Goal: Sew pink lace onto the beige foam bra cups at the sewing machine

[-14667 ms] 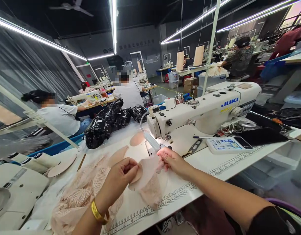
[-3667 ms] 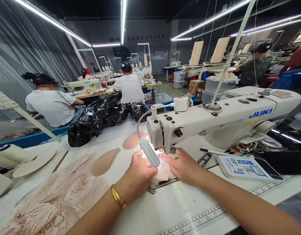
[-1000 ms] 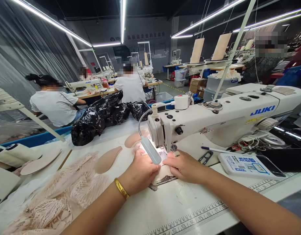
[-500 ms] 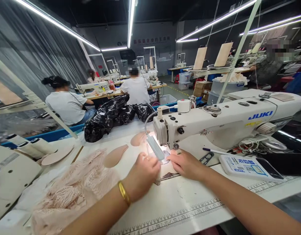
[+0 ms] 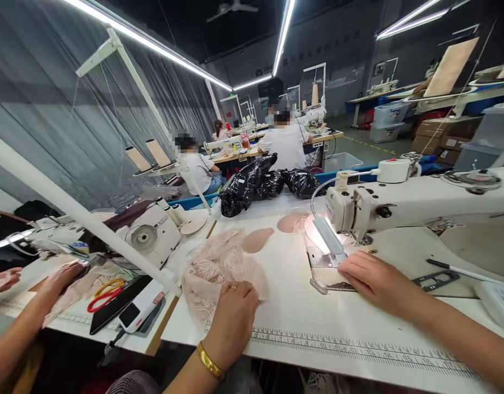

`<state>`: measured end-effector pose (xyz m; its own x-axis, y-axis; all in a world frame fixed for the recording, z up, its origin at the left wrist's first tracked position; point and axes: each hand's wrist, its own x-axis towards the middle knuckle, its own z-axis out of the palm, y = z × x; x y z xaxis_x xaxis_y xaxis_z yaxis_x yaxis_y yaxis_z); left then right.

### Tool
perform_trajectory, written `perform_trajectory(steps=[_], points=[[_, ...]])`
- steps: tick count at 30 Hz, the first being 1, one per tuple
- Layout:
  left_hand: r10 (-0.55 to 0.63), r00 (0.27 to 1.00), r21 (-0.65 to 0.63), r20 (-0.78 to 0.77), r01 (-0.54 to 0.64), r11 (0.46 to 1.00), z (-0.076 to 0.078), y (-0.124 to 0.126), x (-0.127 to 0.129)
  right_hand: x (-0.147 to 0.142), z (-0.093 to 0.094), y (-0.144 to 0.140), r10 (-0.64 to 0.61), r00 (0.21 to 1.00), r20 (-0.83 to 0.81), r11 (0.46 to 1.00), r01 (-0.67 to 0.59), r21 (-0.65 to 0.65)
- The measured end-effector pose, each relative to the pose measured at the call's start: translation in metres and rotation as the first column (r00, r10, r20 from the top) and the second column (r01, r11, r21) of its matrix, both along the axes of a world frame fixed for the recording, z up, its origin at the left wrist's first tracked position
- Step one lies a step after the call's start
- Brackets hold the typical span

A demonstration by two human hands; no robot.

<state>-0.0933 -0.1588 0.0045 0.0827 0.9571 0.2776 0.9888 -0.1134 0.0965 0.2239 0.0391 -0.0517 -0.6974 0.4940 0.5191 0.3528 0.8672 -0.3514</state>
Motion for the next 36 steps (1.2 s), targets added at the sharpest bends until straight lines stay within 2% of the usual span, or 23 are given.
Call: perform_trajectory(steps=[3, 5, 7, 8, 10, 11, 12, 13, 14, 16, 17, 18, 19, 20, 21, 22, 23, 24, 25, 26, 29, 33, 36], points=[[-0.158, 0.954, 0.078, 0.256, 0.143, 0.987, 0.010, 0.002, 0.016, -0.013, 0.026, -0.033, 0.129, 0.991, 0.016, 0.980, -0.125, -0.153], [-0.211, 0.859, 0.113, 0.466, 0.179, 0.977, 0.018, 0.003, 0.028, -0.026, 0.041, -0.056, 0.138, 0.990, -0.025, 0.942, -0.139, -0.307], [-0.185, 0.730, 0.120, 0.658, 0.141, 0.983, 0.025, 0.008, 0.037, -0.039, 0.051, -0.075, 0.095, 0.991, -0.092, 0.867, -0.128, -0.481], [-0.142, 0.654, 0.113, 0.743, 0.086, 0.990, 0.027, 0.011, 0.041, -0.044, 0.054, -0.082, 0.046, 0.989, -0.144, 0.824, -0.119, -0.554], [-0.039, 0.463, 0.075, 0.885, -0.060, 0.995, 0.027, 0.020, 0.046, -0.052, 0.055, -0.090, -0.054, 0.969, -0.241, 0.748, -0.120, -0.653], [0.008, 0.353, 0.038, 0.936, -0.123, 0.992, 0.026, 0.024, 0.048, -0.054, 0.054, -0.091, -0.091, 0.956, -0.279, 0.732, -0.126, -0.670], [0.051, 0.242, -0.010, 0.969, -0.166, 0.986, 0.024, 0.028, 0.051, -0.054, 0.053, -0.092, -0.111, 0.946, -0.305, 0.740, -0.126, -0.660], [0.089, 0.137, -0.063, 0.987, -0.184, 0.981, 0.021, 0.031, 0.054, -0.054, 0.052, -0.093, -0.118, 0.938, -0.326, 0.781, -0.114, -0.614], [0.126, 0.043, -0.116, 0.991, -0.185, 0.976, 0.018, 0.033, 0.056, -0.053, 0.051, -0.094, -0.114, 0.930, -0.349, 0.848, -0.092, -0.523], [0.195, -0.091, -0.208, 0.977, -0.164, 0.964, 0.012, 0.035, 0.060, -0.050, 0.051, -0.098, -0.054, 0.909, -0.414, 0.972, -0.047, -0.230], [0.228, -0.121, -0.245, 0.966, -0.151, 0.958, 0.010, 0.036, 0.060, -0.048, 0.052, -0.101, -0.003, 0.894, -0.448, 0.996, -0.036, -0.079], [0.255, -0.118, -0.270, 0.960, -0.138, 0.953, 0.008, 0.037, 0.059, -0.047, 0.053, -0.104, 0.052, 0.877, -0.477, 0.999, -0.043, 0.031], [0.277, -0.067, -0.284, 0.958, -0.126, 0.951, 0.007, 0.040, 0.056, -0.047, 0.054, -0.106, 0.093, 0.863, -0.497, 0.996, -0.073, 0.060], [0.292, 0.065, -0.284, 0.954, -0.112, 0.952, 0.007, 0.044, 0.051, -0.047, 0.055, -0.108, 0.102, 0.854, -0.510, 0.993, -0.120, -0.003], [0.290, 0.254, -0.274, 0.923, -0.098, 0.957, 0.008, 0.051, 0.044, -0.047, 0.054, -0.107, 0.073, 0.853, -0.516, 0.975, -0.169, -0.142], [0.268, 0.455, -0.259, 0.850, -0.083, 0.962, 0.010, 0.060, 0.037, -0.049, 0.053, -0.103, 0.014, 0.859, -0.511, 0.927, -0.203, -0.315], [0.225, 0.649, -0.240, 0.727, -0.067, 0.968, 0.013, 0.072, 0.029, -0.050, 0.050, -0.096, -0.059, 0.870, -0.490, 0.848, -0.215, -0.484], [0.185, 0.765, -0.220, 0.617, -0.059, 0.974, 0.016, 0.087, 0.021, -0.052, 0.045, -0.088, -0.133, 0.882, -0.452, 0.760, -0.203, -0.618], [0.158, 0.821, -0.195, 0.549, -0.058, 0.979, 0.020, 0.104, 0.014, -0.054, 0.040, -0.077, -0.197, 0.892, -0.406, 0.685, -0.171, -0.709], [0.131, 0.861, -0.172, 0.491, -0.051, 0.984, 0.022, 0.123, 0.009, -0.056, 0.034, -0.066, -0.243, 0.899, -0.363, 0.636, -0.135, -0.760], [0.033, 0.942, -0.146, 0.333, 0.017, 0.989, 0.023, 0.183, 0.006, -0.060, 0.017, -0.039, -0.282, 0.915, -0.289, 0.571, -0.082, -0.817], [-0.119, 0.979, -0.198, 0.165, 0.151, 0.969, 0.013, 0.250, 0.021, -0.060, 0.006, -0.032, -0.235, 0.933, -0.272, 0.598, -0.081, -0.797], [-0.168, 0.983, -0.241, 0.071, 0.180, 0.954, 0.007, 0.272, 0.023, -0.059, 0.007, -0.037, -0.211, 0.947, -0.244, 0.632, -0.058, -0.773]])
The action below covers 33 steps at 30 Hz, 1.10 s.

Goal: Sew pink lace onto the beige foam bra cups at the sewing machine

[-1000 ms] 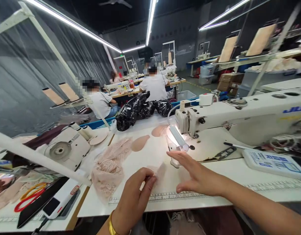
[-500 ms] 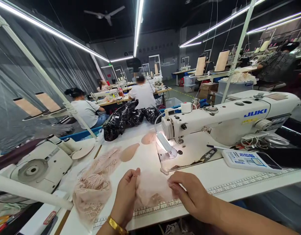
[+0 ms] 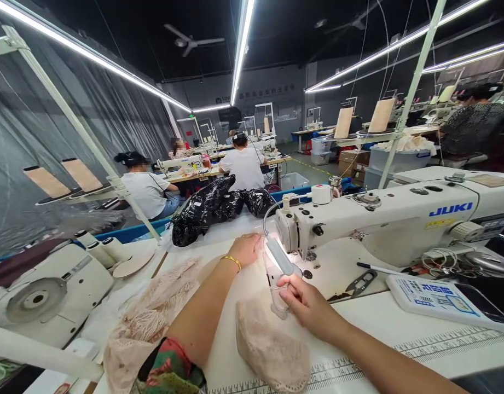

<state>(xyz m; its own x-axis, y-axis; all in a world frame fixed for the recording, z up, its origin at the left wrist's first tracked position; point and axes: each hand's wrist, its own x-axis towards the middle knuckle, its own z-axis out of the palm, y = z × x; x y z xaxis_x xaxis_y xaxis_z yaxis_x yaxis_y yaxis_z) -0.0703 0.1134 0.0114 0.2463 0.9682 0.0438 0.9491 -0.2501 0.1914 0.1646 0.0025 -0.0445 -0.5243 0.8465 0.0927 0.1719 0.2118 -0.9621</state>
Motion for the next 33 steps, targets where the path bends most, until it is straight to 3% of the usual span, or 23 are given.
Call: perform_trajectory(steps=[5, 9, 13, 16, 18, 20, 22, 24, 27, 29, 31, 33], points=[[0.051, 0.994, 0.016, -0.095, -0.049, 0.999, 0.000, -0.016, -0.033, -0.002, 0.006, -0.003, -0.004, 0.998, 0.066, 0.999, 0.002, 0.036], [0.128, 0.989, 0.090, -0.071, -0.121, 0.989, 0.007, -0.038, -0.053, -0.004, 0.009, -0.002, -0.005, 0.998, 0.055, 1.000, 0.004, 0.009], [0.245, 0.967, 0.240, 0.068, -0.254, 0.937, 0.019, -0.051, -0.047, 0.002, 0.010, 0.000, -0.013, 1.000, -0.028, 1.000, 0.013, -0.004], [0.260, 0.942, 0.263, 0.211, -0.310, 0.914, 0.032, -0.072, -0.034, 0.009, 0.010, 0.002, -0.034, 0.993, -0.111, 0.996, 0.025, -0.087], [0.223, 0.932, 0.180, 0.287, -0.281, 0.943, 0.041, -0.096, -0.024, 0.013, 0.011, 0.003, -0.039, 0.985, -0.168, 0.986, 0.010, -0.168], [0.173, 0.916, 0.020, 0.362, -0.194, 0.981, 0.050, -0.124, -0.013, 0.015, 0.012, 0.004, -0.041, 0.975, -0.220, 0.974, -0.010, -0.226], [0.171, 0.861, -0.195, 0.480, -0.086, 0.977, 0.056, -0.149, -0.001, 0.016, 0.014, 0.003, -0.044, 0.965, -0.258, 0.969, -0.021, -0.246], [0.176, 0.832, -0.306, 0.526, -0.008, 0.952, 0.056, -0.166, 0.010, 0.018, 0.018, 0.001, -0.039, 0.956, -0.291, 0.967, -0.038, -0.253], [0.129, 0.875, -0.320, 0.466, 0.031, 0.947, 0.048, -0.175, 0.023, 0.022, 0.022, -0.007, -0.011, 0.954, -0.298, 0.970, -0.063, -0.236], [0.069, 0.913, -0.265, 0.401, 0.043, 0.963, 0.042, -0.174, 0.031, 0.024, 0.024, -0.016, 0.007, 0.967, -0.256, 0.984, -0.052, -0.168], [-0.042, 0.921, -0.142, 0.387, 0.104, 0.984, 0.039, -0.170, 0.037, 0.026, 0.027, -0.027, 0.033, 0.985, -0.171, 0.999, -0.037, -0.021], [-0.178, 0.896, -0.066, 0.407, 0.223, 0.973, 0.041, -0.166, 0.041, 0.028, 0.032, -0.037, 0.076, 0.994, -0.078, 0.978, -0.059, 0.202]])
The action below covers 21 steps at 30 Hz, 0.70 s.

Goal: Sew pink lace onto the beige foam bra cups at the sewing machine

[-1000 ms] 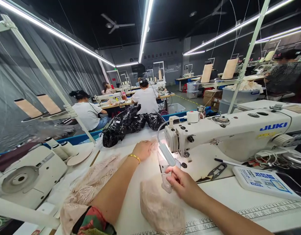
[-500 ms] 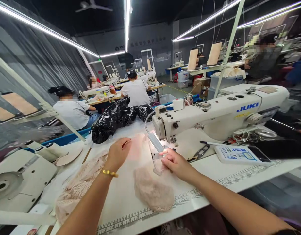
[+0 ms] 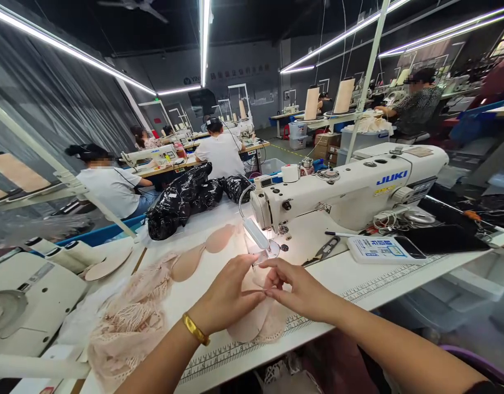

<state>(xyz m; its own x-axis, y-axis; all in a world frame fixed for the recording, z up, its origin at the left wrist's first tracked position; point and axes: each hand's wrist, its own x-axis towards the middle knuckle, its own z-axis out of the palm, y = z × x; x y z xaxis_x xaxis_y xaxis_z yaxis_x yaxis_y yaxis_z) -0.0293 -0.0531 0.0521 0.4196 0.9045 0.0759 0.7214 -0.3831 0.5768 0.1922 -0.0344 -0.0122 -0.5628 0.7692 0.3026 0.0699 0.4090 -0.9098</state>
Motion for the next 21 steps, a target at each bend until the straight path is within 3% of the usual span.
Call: perform_trajectory(steps=[2, 5, 7, 9, 11, 12, 15, 17, 21], points=[[-0.123, 0.992, -0.072, -0.017, 0.121, 0.990, 0.006, 0.005, 0.001, 0.001, 0.007, -0.005, 0.003, 0.999, 0.036, 0.956, -0.014, 0.292], [-0.118, 0.987, -0.177, -0.111, 0.097, 0.979, 0.014, 0.011, -0.007, 0.000, 0.019, -0.004, -0.143, 0.990, 0.001, 0.741, 0.106, 0.663], [-0.006, 0.988, -0.023, -0.153, 0.003, 1.000, 0.014, 0.014, -0.018, -0.005, 0.022, 0.001, -0.258, 0.964, -0.067, 0.600, 0.215, 0.770], [0.084, 0.981, 0.275, -0.177, -0.032, 0.961, 0.010, 0.013, -0.029, -0.011, 0.019, 0.010, -0.300, 0.947, -0.113, 0.530, 0.264, 0.806], [0.086, 0.967, 0.496, -0.240, 0.045, 0.867, 0.002, 0.010, -0.036, -0.015, 0.009, 0.022, -0.303, 0.951, -0.068, 0.503, 0.220, 0.836], [0.054, 0.956, 0.527, -0.288, 0.112, 0.842, -0.002, 0.008, -0.038, -0.017, 0.003, 0.029, -0.298, 0.955, -0.001, 0.497, 0.156, 0.853], [-0.121, 0.906, 0.372, -0.406, 0.285, 0.883, -0.015, 0.006, -0.032, -0.012, -0.015, 0.053, -0.248, 0.941, 0.232, 0.473, -0.091, 0.876], [-0.186, 0.887, 0.295, -0.422, 0.329, 0.897, -0.023, 0.012, -0.023, -0.005, -0.023, 0.067, -0.192, 0.922, 0.338, 0.466, -0.217, 0.858], [-0.174, 0.878, 0.305, -0.447, 0.332, 0.893, -0.042, 0.038, -0.005, 0.011, -0.027, 0.082, -0.121, 0.902, 0.414, 0.528, -0.294, 0.796]])
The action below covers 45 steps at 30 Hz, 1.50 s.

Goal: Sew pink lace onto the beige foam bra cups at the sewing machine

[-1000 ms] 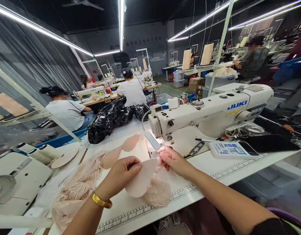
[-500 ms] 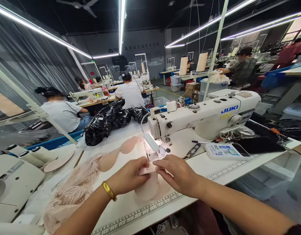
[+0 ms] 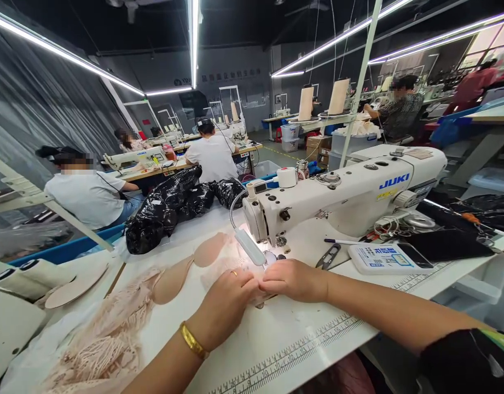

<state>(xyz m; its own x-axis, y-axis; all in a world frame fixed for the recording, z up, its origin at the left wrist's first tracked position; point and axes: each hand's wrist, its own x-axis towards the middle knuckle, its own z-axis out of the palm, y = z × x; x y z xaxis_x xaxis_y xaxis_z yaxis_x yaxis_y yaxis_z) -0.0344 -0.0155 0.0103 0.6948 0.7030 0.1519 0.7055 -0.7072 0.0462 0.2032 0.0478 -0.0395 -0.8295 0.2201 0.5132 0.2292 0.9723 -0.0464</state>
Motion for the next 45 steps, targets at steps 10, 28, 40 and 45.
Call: perform_trajectory(steps=[10, 28, 40, 45], points=[[0.008, 0.987, 0.102, 0.160, -0.024, 0.994, -0.027, 0.013, 0.004, 0.017, 0.004, 0.000, -0.040, 0.999, -0.017, 0.978, 0.036, -0.207], [-0.004, 0.986, 0.150, 0.166, -0.021, 0.988, -0.026, 0.015, 0.017, 0.017, -0.002, 0.001, -0.130, 0.991, -0.032, 0.958, 0.117, -0.263], [-0.045, 0.966, 0.167, 0.253, 0.002, 0.986, -0.034, 0.018, 0.018, 0.015, 0.000, 0.000, -0.165, 0.986, 0.028, 0.950, 0.167, -0.262], [-0.082, 0.953, 0.190, 0.293, 0.026, 0.981, -0.034, 0.021, 0.017, 0.014, -0.001, -0.001, -0.198, 0.979, 0.055, 0.943, 0.206, -0.261]])
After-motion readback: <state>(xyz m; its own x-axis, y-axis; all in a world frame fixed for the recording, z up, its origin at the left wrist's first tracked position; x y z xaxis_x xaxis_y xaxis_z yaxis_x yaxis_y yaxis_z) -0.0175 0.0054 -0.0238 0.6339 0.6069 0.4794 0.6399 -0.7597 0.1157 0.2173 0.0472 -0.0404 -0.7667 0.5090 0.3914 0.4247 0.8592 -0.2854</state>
